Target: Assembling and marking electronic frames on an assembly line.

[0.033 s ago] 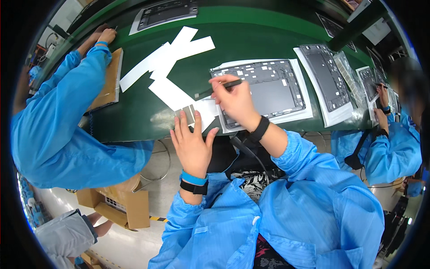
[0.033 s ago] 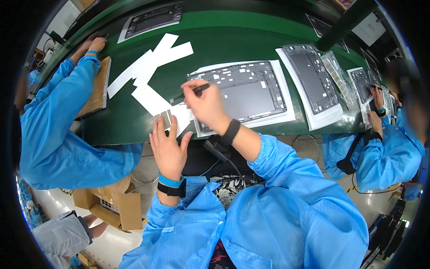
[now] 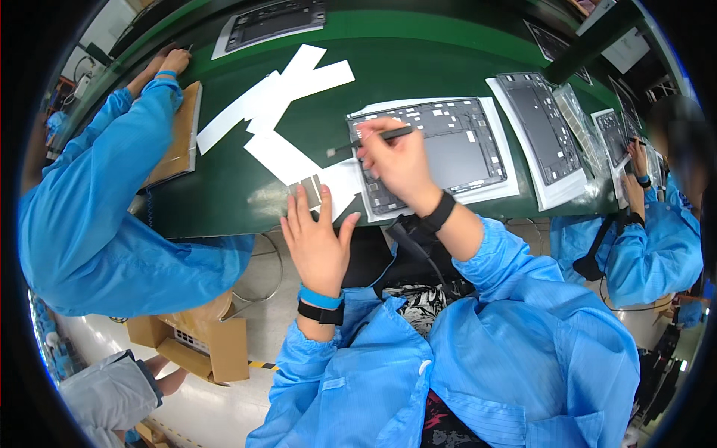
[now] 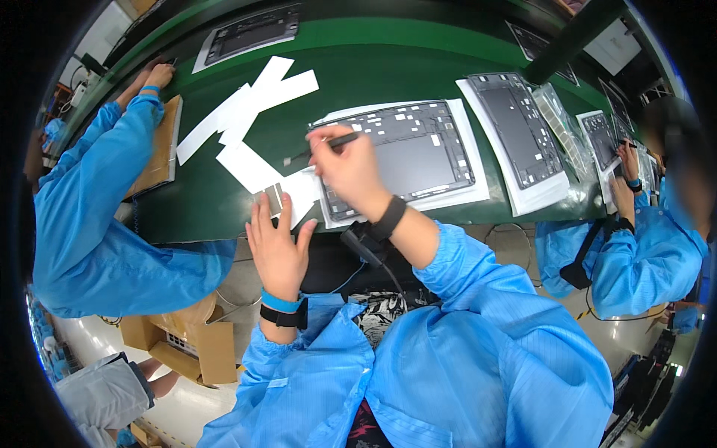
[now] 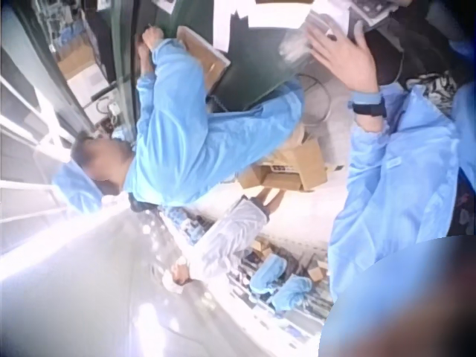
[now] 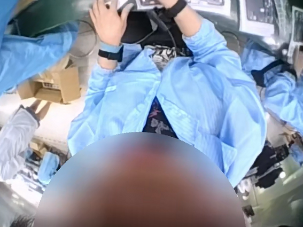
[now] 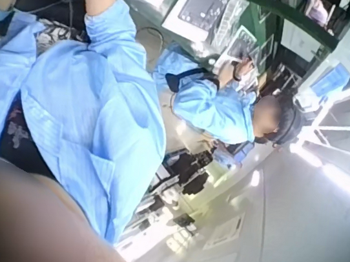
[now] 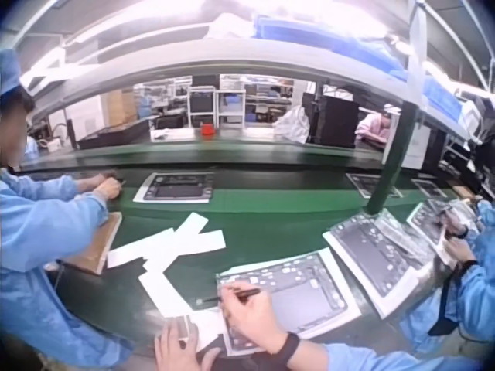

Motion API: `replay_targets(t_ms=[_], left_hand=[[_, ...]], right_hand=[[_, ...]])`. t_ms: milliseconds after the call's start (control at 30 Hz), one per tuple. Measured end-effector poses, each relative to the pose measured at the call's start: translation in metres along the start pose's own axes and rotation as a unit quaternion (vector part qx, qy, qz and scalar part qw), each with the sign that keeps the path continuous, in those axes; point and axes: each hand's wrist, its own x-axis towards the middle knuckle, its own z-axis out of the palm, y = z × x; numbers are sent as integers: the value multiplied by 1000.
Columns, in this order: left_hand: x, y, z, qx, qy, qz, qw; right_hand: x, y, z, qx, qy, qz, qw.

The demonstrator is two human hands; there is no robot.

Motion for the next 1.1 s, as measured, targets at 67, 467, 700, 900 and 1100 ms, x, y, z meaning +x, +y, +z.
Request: replay_targets(t_ms=[67, 467, 700, 900, 1100], left_hand=[[1, 1, 2, -22, -13, 3, 1000], [40, 170, 26, -227, -60, 239, 942], [60, 196, 53, -192, -84, 267, 940], [62, 193, 58, -169, -106, 269, 942], [62, 194, 55, -155, -109, 268, 945]], right_hand=[[-1, -32, -33, 10, 39, 4, 999], [-40, -71, -245, -181, 60, 41, 981], [-33, -59, -252, -273, 47, 5, 961], [-34, -69, -245, -328, 38, -4, 944], [-33, -75, -237, -394, 38, -33, 918]])
